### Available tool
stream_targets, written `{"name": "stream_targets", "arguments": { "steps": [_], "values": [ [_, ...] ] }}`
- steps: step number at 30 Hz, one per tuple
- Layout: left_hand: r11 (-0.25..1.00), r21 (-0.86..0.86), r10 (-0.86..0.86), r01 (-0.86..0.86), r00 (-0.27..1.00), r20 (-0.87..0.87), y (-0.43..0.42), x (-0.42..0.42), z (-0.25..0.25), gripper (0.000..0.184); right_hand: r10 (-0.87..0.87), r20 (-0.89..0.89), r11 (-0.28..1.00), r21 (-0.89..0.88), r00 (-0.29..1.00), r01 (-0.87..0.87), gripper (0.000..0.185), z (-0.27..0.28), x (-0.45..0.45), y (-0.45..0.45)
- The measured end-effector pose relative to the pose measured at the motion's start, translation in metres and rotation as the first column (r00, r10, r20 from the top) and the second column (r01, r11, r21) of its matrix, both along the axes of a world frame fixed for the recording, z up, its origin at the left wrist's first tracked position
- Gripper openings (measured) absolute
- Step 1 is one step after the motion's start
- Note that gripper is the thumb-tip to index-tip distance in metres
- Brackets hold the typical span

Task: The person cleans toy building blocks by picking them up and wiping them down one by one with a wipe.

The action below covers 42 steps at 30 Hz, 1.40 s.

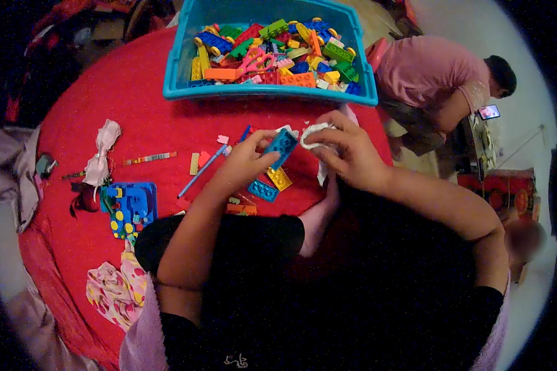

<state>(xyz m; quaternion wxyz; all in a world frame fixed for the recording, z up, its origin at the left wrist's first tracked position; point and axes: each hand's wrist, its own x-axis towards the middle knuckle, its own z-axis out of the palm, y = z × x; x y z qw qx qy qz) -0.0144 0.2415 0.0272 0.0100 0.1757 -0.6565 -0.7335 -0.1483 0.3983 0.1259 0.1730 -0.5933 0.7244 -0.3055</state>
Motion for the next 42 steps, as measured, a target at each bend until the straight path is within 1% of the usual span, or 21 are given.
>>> {"name": "stream_targets", "arguments": {
  "steps": [3, 4, 5, 7, 8, 10, 15, 17, 19, 20, 21, 22, 23, 24, 26, 27, 30, 32, 36, 39, 42],
  "values": [
    [0.986, 0.141, 0.095, -0.089, 0.995, -0.042, 0.019, -0.002, 0.031, 0.043, -0.04, 0.011, 0.989, -0.14, 0.999, 0.041, 0.026, 0.002, -0.001, -0.001],
    [0.983, -0.107, 0.128, -0.147, 0.977, -0.171, 0.023, -0.006, 0.02, 0.036, 0.032, -0.099, 0.991, -0.123, 0.995, -0.044, 0.03, 0.005, 0.001, 0.0],
    [0.983, -0.107, 0.127, -0.147, 0.976, -0.175, 0.024, -0.005, 0.019, 0.036, 0.106, -0.207, 0.987, -0.096, 0.973, -0.128, 0.033, 0.008, 0.003, 0.0],
    [0.849, -0.494, 0.034, -0.188, 0.952, -0.304, 0.03, 0.004, 0.048, 0.033, 0.19, -0.285, 0.968, -0.104, 0.94, -0.227, 0.031, 0.012, 0.008, -0.004],
    [0.839, -0.497, 0.045, -0.222, 0.938, -0.343, 0.033, 0.006, 0.052, 0.033, 0.236, -0.214, 0.969, -0.023, 0.948, -0.247, 0.027, 0.013, 0.011, -0.005],
    [0.81, -0.522, 0.062, -0.267, 0.924, -0.377, 0.032, 0.008, 0.052, 0.033, 0.087, 0.088, 0.958, 0.265, 0.992, -0.107, 0.034, 0.03, 0.02, -0.012],
    [0.712, -0.556, 0.136, -0.429, 0.861, -0.49, 0.022, 0.009, 0.053, 0.033, 0.052, -0.009, 0.991, 0.12, 0.999, -0.05, 0.035, 0.025, 0.017, -0.017],
    [0.754, -0.52, 0.165, -0.402, 0.882, -0.442, 0.02, 0.011, 0.059, 0.033, 0.035, -0.064, 0.997, 0.067, 0.997, -0.031, 0.032, 0.018, 0.008, -0.015],
    [0.759, -0.508, 0.158, -0.407, 0.872, -0.464, 0.018, 0.009, 0.054, 0.034, 0.05, -0.481, 0.998, -0.017, 0.875, -0.066, 0.027, 0.014, -0.001, -0.012],
    [0.763, -0.496, 0.15, -0.413, 0.861, -0.486, 0.017, 0.008, 0.051, 0.034, -0.056, -0.366, 0.998, -0.014, 0.929, 0.055, 0.029, 0.007, -0.002, -0.01],
    [0.764, -0.496, 0.152, -0.414, 0.861, -0.485, 0.018, 0.008, 0.052, 0.034, -0.055, -0.365, 0.998, -0.013, 0.929, 0.054, 0.029, 0.0, -0.005, -0.008],
    [0.895, -0.239, 0.262, -0.376, 0.879, -0.399, 0.021, 0.008, 0.055, 0.034, -0.129, -0.218, 0.992, -0.044, 0.967, 0.122, 0.028, -0.006, -0.009, -0.007],
    [0.939, 0.047, 0.34, -0.341, 0.897, -0.283, 0.023, 0.008, 0.056, 0.035, -0.197, -0.065, 0.979, -0.063, 0.978, 0.193, 0.027, -0.011, -0.012, -0.005],
    [0.937, 0.048, 0.344, -0.345, 0.896, -0.28, 0.02, 0.009, 0.053, 0.035, -0.223, -0.027, 0.971, -0.1, 0.975, 0.219, 0.027, -0.01, -0.011, -0.008],
    [0.885, -0.339, 0.156, -0.317, 0.891, -0.427, 0.012, 0.008, 0.046, 0.037, -0.185, -0.085, 0.977, -0.125, 0.979, 0.173, 0.027, -0.005, -0.006, -0.011],
    [0.886, -0.338, 0.157, -0.318, 0.891, -0.426, 0.012, 0.009, 0.046, 0.037, -0.151, -0.144, 0.98, -0.148, 0.978, 0.13, 0.027, -0.002, -0.004, -0.012],
    [0.925, -0.283, 0.119, -0.254, 0.901, -0.418, 0.015, 0.009, 0.048, 0.043, -0.069, -0.021, 0.99, -0.121, 0.997, 0.066, 0.028, 0.002, 0.003, -0.013],
    [0.929, 0.212, 0.365, -0.304, 0.852, -0.376, 0.021, 0.005, 0.046, 0.049, -0.041, 0.0, 0.993, -0.111, 0.999, 0.041, 0.028, 0.002, 0.002, -0.012],
    [0.931, 0.266, 0.345, -0.249, 0.837, -0.424, 0.017, 0.005, 0.043, 0.055, 0.043, -0.064, 0.994, -0.098, 0.997, -0.049, 0.031, 0.004, 0.001, -0.009],
    [0.95, 0.238, 0.286, -0.204, 0.874, -0.392, 0.016, 0.005, 0.043, 0.052, 0.078, -0.133, 0.995, -0.054, 0.988, -0.086, 0.032, 0.006, 0.001, -0.007],
    [0.927, 0.331, 0.294, -0.177, 0.891, -0.345, 0.015, 0.005, 0.046, 0.05, 0.065, -0.187, 0.993, -0.088, 0.98, -0.083, 0.034, 0.006, 0.001, -0.007]
  ]
}}
